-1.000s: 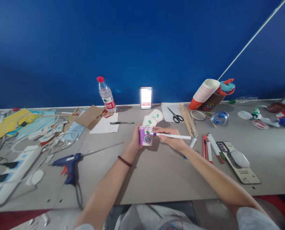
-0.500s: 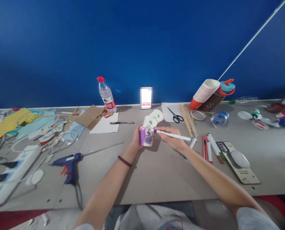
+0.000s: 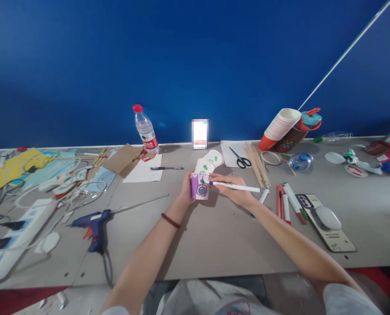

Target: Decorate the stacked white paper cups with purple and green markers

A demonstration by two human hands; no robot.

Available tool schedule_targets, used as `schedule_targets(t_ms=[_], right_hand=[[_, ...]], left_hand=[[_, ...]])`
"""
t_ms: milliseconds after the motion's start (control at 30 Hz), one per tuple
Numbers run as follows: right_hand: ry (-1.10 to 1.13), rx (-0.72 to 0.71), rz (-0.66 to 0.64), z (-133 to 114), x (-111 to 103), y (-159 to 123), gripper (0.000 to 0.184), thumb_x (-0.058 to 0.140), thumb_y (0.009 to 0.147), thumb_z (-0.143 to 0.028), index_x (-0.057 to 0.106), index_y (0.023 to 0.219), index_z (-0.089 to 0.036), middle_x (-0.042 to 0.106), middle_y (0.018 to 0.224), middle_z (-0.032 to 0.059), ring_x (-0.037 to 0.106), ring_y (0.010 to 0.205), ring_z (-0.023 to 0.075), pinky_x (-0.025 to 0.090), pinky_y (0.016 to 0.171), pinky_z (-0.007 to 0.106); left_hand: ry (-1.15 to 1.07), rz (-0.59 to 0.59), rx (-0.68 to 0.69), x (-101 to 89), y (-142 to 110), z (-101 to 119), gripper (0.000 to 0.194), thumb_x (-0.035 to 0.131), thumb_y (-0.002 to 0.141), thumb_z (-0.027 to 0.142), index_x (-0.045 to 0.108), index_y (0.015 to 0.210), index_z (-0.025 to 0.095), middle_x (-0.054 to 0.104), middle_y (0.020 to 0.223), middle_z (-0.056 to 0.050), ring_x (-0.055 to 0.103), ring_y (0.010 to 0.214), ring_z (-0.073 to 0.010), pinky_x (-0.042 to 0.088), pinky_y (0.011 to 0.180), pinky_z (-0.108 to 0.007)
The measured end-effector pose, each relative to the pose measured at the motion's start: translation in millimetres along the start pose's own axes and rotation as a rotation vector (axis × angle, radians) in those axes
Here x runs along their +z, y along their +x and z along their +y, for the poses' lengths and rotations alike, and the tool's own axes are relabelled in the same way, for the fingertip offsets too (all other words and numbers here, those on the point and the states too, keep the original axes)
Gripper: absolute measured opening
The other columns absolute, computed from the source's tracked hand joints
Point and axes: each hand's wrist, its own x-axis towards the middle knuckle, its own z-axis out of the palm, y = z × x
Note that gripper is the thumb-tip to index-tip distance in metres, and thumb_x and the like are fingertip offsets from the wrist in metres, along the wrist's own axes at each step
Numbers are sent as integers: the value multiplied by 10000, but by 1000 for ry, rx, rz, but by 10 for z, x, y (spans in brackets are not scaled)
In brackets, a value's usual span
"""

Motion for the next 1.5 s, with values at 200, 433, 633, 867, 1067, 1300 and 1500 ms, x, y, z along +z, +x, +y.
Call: schedule_targets(t_ms=[200,433,633,867,1067,1300,1500], right_hand=[[-28,-9,-55,25,-14,-13,242,656,830,-352,762,1024,-254,715,1202,93,552,1292,300,483,1030,445],[13,18,21,-9,3,4,240,672,812,-371,767,999,-254,724,1187,75,626,1204,293,480,1049,460],[-25,41,59,-57,15,1,249,662,809,-358,766,1009,-253,729,1174,75,671,1120,298,541,969,454],[-38,43,61,-44,10,1,269,647,823,-368,762,1029,-239,727,1177,85,684,1085,298,564,922,448],[-44,36,58,-38,11,-6,257,658,822,-374,762,1029,-262,725,1185,64,673,1118,298,542,977,458],[-22,21,36,-80,21,-4,271,682,805,-392,761,1033,-269,716,1201,55,657,1152,303,531,1003,471],[-26,-3,17,-53,13,-5,268,668,820,-384,760,1037,-257,713,1206,68,632,1195,294,491,1047,464]], left_hand=[[1,8,3,32,-29,16,390,379,898,340,667,925,79,713,766,-129,664,643,-212,529,594,-308],[3,-6,1,13,-9,3,367,438,859,339,669,958,71,708,770,-132,644,602,-220,520,583,-335],[21,-24,7,16,-8,-5,368,439,851,343,673,948,75,710,793,-135,643,608,-219,521,578,-335],[21,-9,2,18,-9,-1,381,420,865,344,675,927,67,702,769,-130,643,601,-217,520,573,-333],[30,-16,2,-9,11,-10,383,422,865,357,673,935,77,702,759,-132,645,605,-220,520,576,-333],[27,-24,4,-28,24,-15,391,436,864,362,669,982,71,707,786,-133,649,623,-222,522,584,-336],[18,-34,2,-28,20,-12,376,434,870,364,668,947,81,704,775,-122,642,607,-212,518,579,-326]])
